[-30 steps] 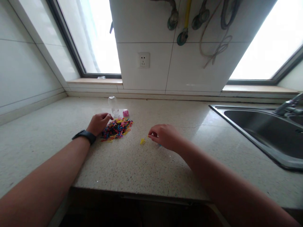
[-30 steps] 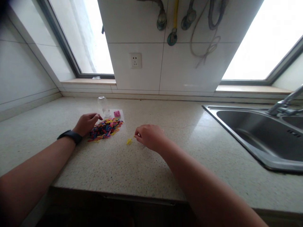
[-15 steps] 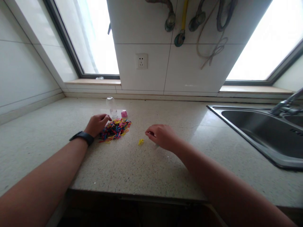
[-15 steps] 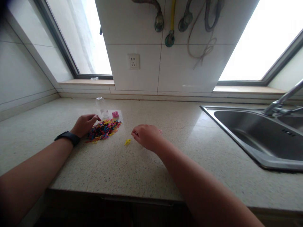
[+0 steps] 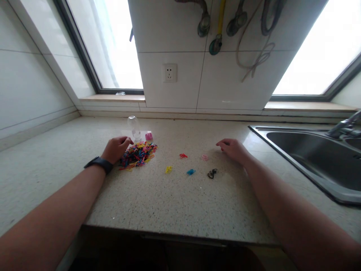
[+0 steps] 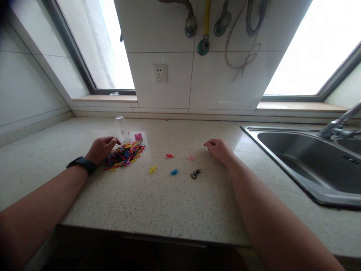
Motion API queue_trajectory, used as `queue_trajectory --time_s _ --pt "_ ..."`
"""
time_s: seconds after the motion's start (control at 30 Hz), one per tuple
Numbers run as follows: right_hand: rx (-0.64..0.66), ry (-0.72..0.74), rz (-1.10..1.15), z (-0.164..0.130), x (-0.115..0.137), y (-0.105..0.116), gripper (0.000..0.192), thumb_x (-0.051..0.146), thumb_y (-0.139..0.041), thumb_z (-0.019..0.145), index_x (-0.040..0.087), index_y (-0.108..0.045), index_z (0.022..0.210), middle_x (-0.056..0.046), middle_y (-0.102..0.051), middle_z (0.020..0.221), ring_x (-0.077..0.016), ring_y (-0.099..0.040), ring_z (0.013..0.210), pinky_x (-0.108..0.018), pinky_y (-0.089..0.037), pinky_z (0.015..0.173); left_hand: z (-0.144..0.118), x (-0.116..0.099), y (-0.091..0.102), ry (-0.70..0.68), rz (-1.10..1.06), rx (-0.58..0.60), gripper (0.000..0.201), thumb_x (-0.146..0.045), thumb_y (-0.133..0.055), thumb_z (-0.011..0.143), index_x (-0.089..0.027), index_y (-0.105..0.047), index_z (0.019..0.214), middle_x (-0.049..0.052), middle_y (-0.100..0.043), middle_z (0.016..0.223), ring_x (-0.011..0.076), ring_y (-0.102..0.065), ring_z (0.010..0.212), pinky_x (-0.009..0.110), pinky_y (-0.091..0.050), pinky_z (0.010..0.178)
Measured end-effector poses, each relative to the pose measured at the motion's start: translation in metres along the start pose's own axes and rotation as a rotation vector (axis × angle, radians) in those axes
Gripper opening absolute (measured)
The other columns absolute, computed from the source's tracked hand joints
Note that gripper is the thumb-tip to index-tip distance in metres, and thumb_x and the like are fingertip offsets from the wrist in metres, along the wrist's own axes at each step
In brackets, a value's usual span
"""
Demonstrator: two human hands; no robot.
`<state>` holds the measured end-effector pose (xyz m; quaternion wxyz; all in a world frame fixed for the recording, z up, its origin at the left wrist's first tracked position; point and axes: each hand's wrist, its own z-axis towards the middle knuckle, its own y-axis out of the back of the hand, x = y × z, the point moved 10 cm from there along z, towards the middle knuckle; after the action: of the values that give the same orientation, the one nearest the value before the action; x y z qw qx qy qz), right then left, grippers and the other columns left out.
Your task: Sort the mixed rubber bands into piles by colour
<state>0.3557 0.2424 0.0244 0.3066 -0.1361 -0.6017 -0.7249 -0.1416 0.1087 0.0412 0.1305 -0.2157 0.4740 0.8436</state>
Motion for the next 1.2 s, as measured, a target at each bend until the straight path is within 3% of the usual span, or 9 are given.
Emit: queue_trajectory --time_s 0.17,0.3,0.4,0.53,1.2 --pt "0.041 -0.02 0.044 0.014 -0.014 -0.012 0.034 0.038 -0.053 0.088 0.016 -0.077 0.1 -0.005 -0.069 0.079 -0.0135 -0.053 0.061 -0.028 -0.036 0.058 -0.002 -0.038 0.002 -0.141 0.066 0.033 0.04 -0.042 -0.044 0.091 -0.016 -0.074 0.087 0.001 -0.058 0.059 0.0139 -0.051 0.057 0.026 -0.033 0.059" --pt "0.069 0.024 0.029 0.014 -0.011 -0.014 0.035 0.038 -0.052 0.088 0.017 -0.078 0.098 -0.005 -0.069 0.077 -0.0136 -0.053 0.061 -0.027 -0.035 0.058 -0.01 -0.088 -0.02 -0.298 0.034 0.287 0.042 -0.05 -0.048 0.092 -0.016 -0.073 0.089 0.003 -0.063 0.068 0.0132 -0.052 0.061 0.026 -0.033 0.059" --pt "0.087 0.035 0.022 0.013 -0.011 -0.016 0.034 0.038 -0.052 0.088 0.018 -0.078 0.098 -0.005 -0.069 0.076 -0.0142 -0.055 0.063 -0.027 -0.036 0.059 -0.02 -0.104 -0.04 -0.336 0.156 0.445 0.039 -0.053 -0.054 0.089 -0.02 -0.074 0.09 0.003 -0.064 0.069 0.0134 -0.051 0.058 0.027 -0.029 0.056" --pt "0.099 0.046 0.024 0.012 -0.01 -0.017 0.033 0.037 -0.053 0.088 0.017 -0.078 0.098 -0.006 -0.069 0.076 -0.0149 -0.056 0.065 -0.027 -0.038 0.061 -0.028 -0.106 -0.049 -0.381 0.288 0.473 0.032 -0.052 -0.058 0.086 -0.026 -0.076 0.09 0.004 -0.067 0.076 0.016 -0.053 0.062 0.029 -0.026 0.057" --pt "0.148 0.075 -0.03 0.012 -0.009 -0.023 0.032 0.037 -0.054 0.088 0.019 -0.078 0.098 -0.006 -0.071 0.08 -0.0163 -0.059 0.068 -0.028 -0.04 0.062 -0.028 -0.107 -0.048 -0.349 0.232 0.46 0.037 -0.051 -0.054 0.089 -0.023 -0.077 0.088 0.004 -0.064 0.069 0.0134 -0.048 0.056 0.029 -0.026 0.056"
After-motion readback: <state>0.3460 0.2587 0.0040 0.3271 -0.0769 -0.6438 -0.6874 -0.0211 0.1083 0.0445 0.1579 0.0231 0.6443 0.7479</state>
